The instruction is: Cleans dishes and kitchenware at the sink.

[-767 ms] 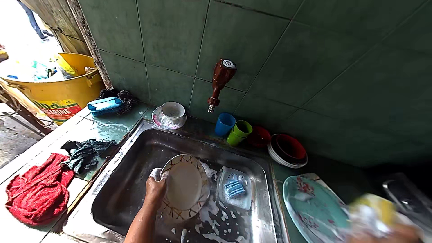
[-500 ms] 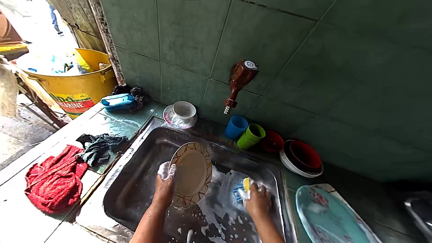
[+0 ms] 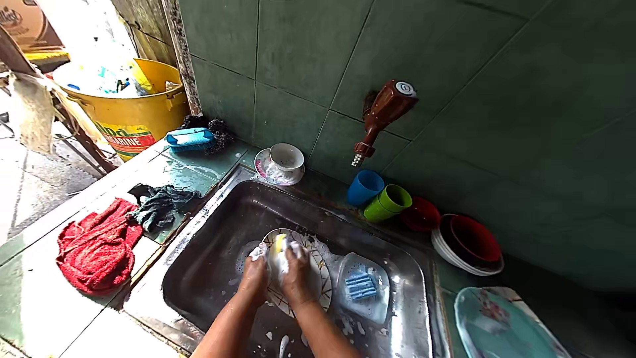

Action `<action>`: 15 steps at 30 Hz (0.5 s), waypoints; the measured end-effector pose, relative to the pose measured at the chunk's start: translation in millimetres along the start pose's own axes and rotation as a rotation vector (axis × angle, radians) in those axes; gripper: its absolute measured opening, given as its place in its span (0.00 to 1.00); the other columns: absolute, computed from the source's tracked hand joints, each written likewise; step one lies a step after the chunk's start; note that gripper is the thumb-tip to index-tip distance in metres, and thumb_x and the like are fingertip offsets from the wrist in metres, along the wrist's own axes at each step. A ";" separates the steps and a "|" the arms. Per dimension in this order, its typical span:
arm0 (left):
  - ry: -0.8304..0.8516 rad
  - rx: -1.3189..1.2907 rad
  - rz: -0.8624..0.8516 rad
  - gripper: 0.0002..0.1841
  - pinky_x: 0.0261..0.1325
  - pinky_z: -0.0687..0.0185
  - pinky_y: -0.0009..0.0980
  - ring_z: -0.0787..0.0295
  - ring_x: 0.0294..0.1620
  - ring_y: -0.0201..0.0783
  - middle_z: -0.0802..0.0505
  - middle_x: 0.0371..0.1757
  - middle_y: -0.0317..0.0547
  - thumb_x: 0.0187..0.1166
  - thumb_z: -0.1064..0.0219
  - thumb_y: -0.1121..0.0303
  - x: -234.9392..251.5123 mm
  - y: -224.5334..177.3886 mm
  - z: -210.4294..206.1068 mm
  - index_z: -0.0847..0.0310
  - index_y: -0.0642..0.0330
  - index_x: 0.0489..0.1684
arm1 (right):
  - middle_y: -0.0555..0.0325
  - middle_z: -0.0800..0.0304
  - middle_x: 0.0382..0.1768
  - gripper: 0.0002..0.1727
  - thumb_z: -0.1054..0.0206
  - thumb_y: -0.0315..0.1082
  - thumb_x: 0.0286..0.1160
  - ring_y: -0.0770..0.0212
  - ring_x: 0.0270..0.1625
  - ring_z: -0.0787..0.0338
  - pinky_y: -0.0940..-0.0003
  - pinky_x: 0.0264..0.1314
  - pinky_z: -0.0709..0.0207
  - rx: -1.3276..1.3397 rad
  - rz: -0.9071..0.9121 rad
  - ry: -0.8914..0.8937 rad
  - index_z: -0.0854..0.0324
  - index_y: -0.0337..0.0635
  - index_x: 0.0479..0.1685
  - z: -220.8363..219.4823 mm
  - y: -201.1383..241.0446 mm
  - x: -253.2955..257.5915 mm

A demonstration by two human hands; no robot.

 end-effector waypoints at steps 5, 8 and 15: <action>-0.114 0.053 0.027 0.18 0.53 0.21 0.36 0.17 0.48 0.39 0.14 0.47 0.54 0.95 0.52 0.64 4.4 1.8 13.1 0.20 0.71 0.58 | 0.28 0.10 0.54 0.15 0.30 0.25 0.60 0.33 0.60 0.09 0.42 0.64 0.16 -0.004 0.178 -0.031 0.08 0.28 0.46 9.5 -32.4 -41.6; -0.082 0.112 0.060 0.18 0.54 0.21 0.38 0.17 0.48 0.40 0.14 0.47 0.54 0.95 0.51 0.62 4.6 5.0 6.1 0.20 0.68 0.56 | 0.24 0.21 0.70 0.21 0.34 0.25 0.68 0.30 0.76 0.22 0.41 0.78 0.28 -0.221 -0.104 0.220 0.13 0.30 0.62 23.0 -73.0 -0.1; -0.129 0.052 -0.037 0.16 0.47 0.17 0.34 0.14 0.40 0.36 0.12 0.39 0.50 0.94 0.48 0.65 9.7 6.9 11.6 0.17 0.69 0.51 | 0.32 0.11 0.59 0.14 0.35 0.28 0.70 0.35 0.65 0.11 0.42 0.64 0.16 -0.019 0.259 0.283 0.08 0.33 0.50 3.8 7.9 -30.2</action>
Point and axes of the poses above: each hand's wrist, its own x-axis towards the middle knuckle, its own z-axis out of the back of the hand, y = z × x, the point moved 5 cm from there along x, towards the middle knuckle
